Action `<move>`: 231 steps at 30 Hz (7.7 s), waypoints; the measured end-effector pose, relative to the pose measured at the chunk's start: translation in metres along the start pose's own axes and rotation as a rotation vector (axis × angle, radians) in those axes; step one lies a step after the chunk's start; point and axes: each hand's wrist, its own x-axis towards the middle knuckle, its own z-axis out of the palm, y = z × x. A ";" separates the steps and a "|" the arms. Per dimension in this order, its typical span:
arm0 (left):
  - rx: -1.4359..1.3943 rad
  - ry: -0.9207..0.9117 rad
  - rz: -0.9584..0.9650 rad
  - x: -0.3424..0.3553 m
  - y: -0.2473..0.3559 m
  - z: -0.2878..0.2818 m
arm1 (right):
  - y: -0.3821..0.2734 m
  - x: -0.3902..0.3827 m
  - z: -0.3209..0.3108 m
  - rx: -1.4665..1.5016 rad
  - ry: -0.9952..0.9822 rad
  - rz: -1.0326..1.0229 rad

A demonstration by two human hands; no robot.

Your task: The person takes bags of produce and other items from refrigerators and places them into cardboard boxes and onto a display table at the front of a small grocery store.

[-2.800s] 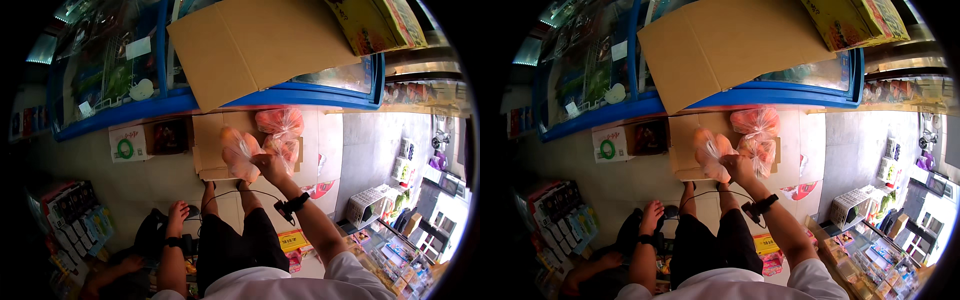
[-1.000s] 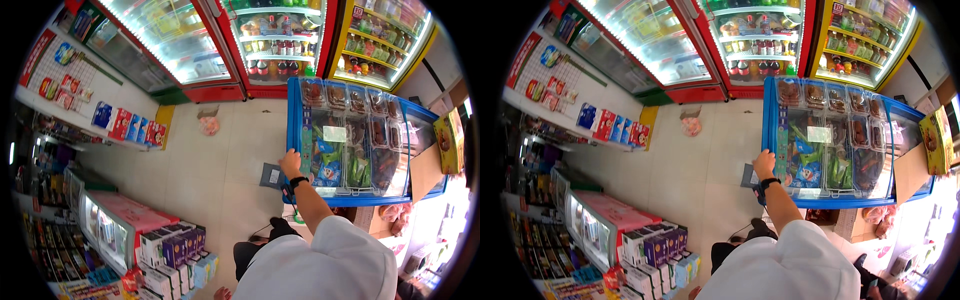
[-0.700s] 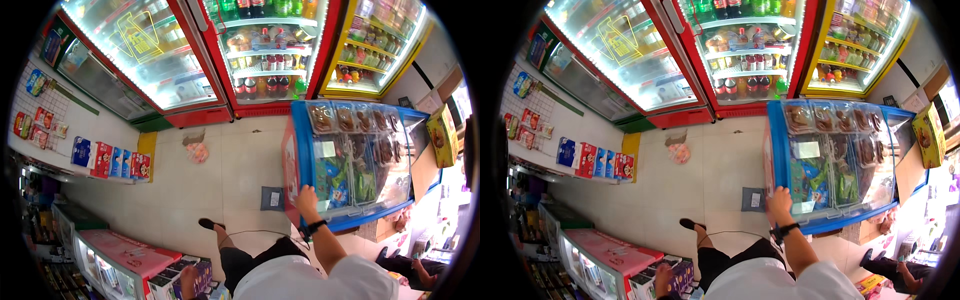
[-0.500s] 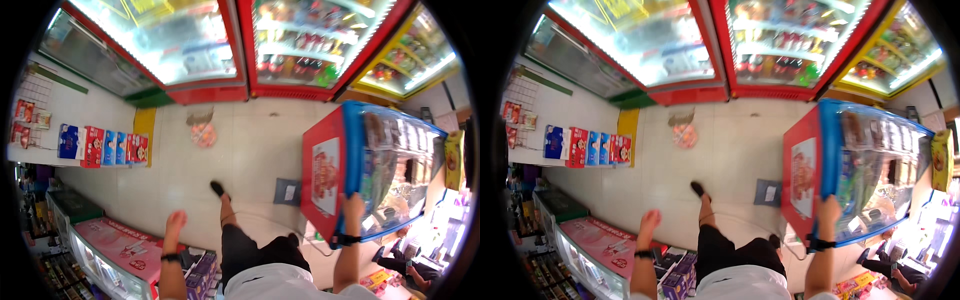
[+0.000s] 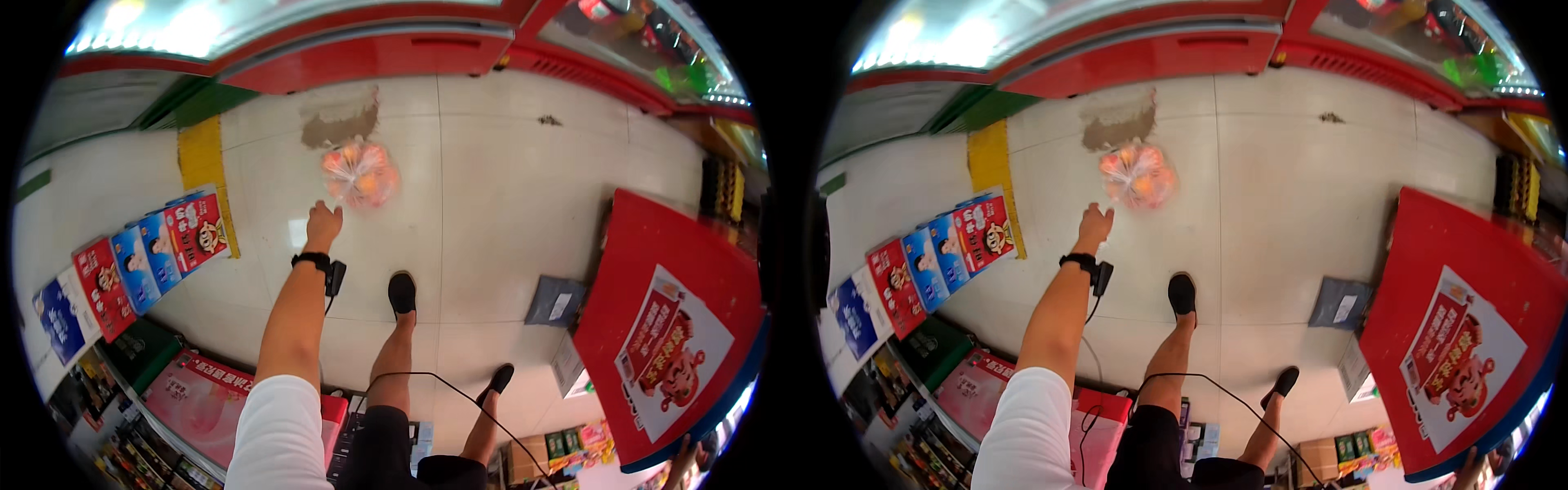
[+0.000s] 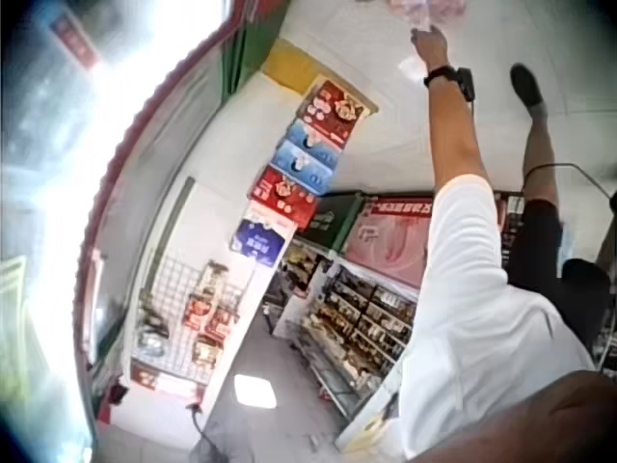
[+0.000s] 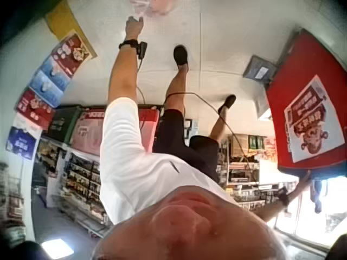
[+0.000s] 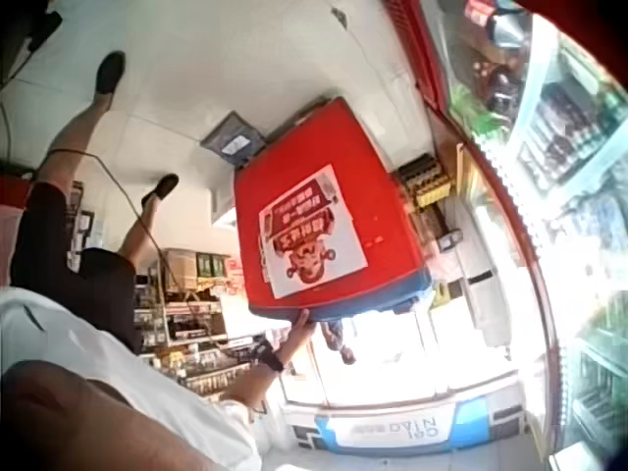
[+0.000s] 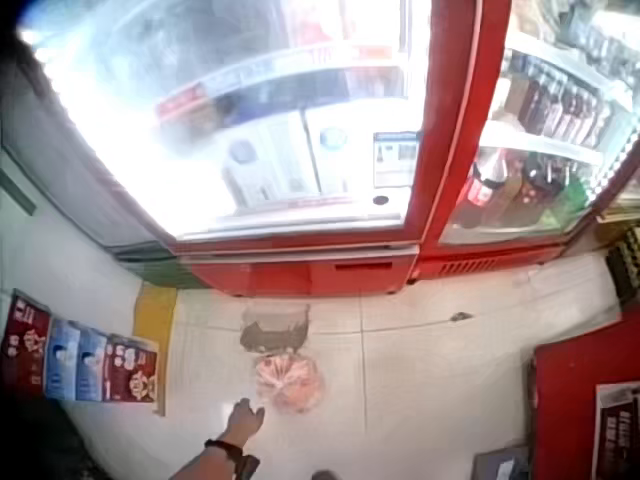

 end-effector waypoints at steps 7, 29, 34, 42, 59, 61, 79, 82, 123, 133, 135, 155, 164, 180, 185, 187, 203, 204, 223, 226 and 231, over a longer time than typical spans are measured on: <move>-0.182 -0.413 -0.169 0.112 -0.027 0.051 | -0.065 0.009 0.025 0.134 -0.064 0.281; -0.072 -0.715 0.551 -0.329 0.164 -0.078 | -0.113 0.001 -0.008 -0.137 0.449 0.217; 0.225 -0.755 0.929 -0.568 0.229 -0.091 | -0.104 -0.104 0.055 0.398 0.198 -0.122; 0.562 -0.802 1.388 -0.965 0.281 -0.045 | 0.072 -0.319 0.105 0.740 0.073 -0.566; 0.405 -1.424 1.321 -1.328 0.399 0.225 | 0.577 -0.386 0.103 0.458 -0.163 -0.169; 0.318 -1.425 1.240 -1.284 0.436 0.288 | 0.608 -0.373 0.081 0.477 0.032 -0.022; -0.628 -1.445 -0.223 -1.299 0.769 0.405 | 0.876 0.037 0.224 1.130 0.429 1.039; -0.831 -1.267 -0.331 -1.316 0.788 0.405 | 0.889 0.132 0.236 1.309 0.497 1.108; -0.092 -0.743 0.606 -1.295 0.547 0.273 | 0.855 -0.049 0.202 0.940 -0.431 0.688; 0.166 -0.453 0.410 -1.218 0.263 0.015 | 0.619 -0.223 0.126 1.289 -0.565 0.440; 0.019 -0.459 0.209 -1.228 0.194 0.008 | 0.584 -0.235 0.132 1.270 -0.648 0.363; -0.880 -0.410 -0.351 -1.090 -0.062 -0.149 | 0.164 -0.234 0.054 0.964 -1.037 -0.199; -1.109 -0.126 -0.135 -0.886 -0.106 -0.260 | -0.176 -0.192 -0.111 1.055 -0.773 -0.647; -1.112 -0.268 -0.279 -0.781 0.084 -0.448 | -0.600 -0.007 -0.525 1.376 0.514 -0.966; -1.051 -0.240 -0.202 -0.709 0.148 -0.531 | -0.673 0.021 -0.577 1.321 0.469 -0.914; -1.019 -0.262 -0.166 -0.678 0.175 -0.551 | -0.693 0.025 -0.566 1.294 0.482 -0.891; -0.558 -0.564 0.194 -0.508 0.325 -0.620 | -0.682 0.055 -0.563 1.294 0.284 -0.797; -0.534 -0.591 0.217 -0.500 0.332 -0.620 | -0.679 0.059 -0.557 1.279 0.349 -0.733; -0.615 -0.630 0.593 -0.333 0.371 -0.674 | -0.534 -0.068 -0.519 1.085 0.447 -0.302; -0.570 -0.535 0.794 -0.364 0.422 -0.688 | -0.495 -0.087 -0.489 1.106 0.499 -0.067; -0.593 -0.566 0.870 -0.376 0.435 -0.730 | -0.465 -0.102 -0.462 0.982 0.730 -0.026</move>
